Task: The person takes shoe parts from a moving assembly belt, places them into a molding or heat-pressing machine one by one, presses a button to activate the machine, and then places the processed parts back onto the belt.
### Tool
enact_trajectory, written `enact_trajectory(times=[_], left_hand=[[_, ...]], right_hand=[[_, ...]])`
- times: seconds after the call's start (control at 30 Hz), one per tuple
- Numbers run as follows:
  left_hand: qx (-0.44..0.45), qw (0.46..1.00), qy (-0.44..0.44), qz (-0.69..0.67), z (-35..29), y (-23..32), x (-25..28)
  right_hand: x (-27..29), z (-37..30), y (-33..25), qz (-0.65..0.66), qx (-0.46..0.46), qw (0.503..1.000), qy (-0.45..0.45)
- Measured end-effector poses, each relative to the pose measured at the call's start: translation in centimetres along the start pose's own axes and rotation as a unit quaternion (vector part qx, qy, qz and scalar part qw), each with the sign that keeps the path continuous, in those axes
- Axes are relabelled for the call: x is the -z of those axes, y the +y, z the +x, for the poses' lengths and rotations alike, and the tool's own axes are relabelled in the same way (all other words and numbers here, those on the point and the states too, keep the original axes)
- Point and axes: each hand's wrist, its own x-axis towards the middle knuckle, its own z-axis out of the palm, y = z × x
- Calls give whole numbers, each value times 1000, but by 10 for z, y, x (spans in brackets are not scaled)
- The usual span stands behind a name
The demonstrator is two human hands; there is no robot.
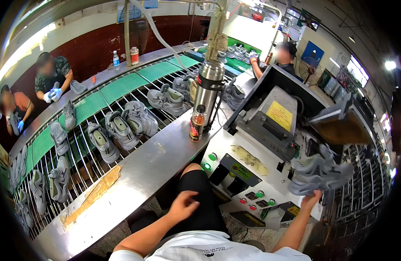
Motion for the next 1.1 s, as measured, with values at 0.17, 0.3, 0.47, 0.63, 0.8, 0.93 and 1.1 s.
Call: enact_trajectory(times=[0.17,0.3,0.47,0.63,0.8,0.93,1.1], left_hand=[[-108,981,-121,-111,20,88,-34],[-85,944,120,-296,-6,75,-9],[6,819,417,-394,-120,49,63],[18,735,661,-146,-198,28,99],[46,733,626,262,-221,-55,128],[60,738,661,122,-164,-48,158],[44,700,696,152,-96,-67,215]], right_hand=[[-137,-128,64,39,-178,956,-231],[-224,-249,135,133,-442,766,-447],[-288,-403,195,13,-511,529,-678],[-306,-468,180,-15,-347,242,-906],[-350,-409,194,-126,-50,256,-957],[-397,-297,194,-230,90,500,-830],[-406,-182,205,-353,226,529,-738]])
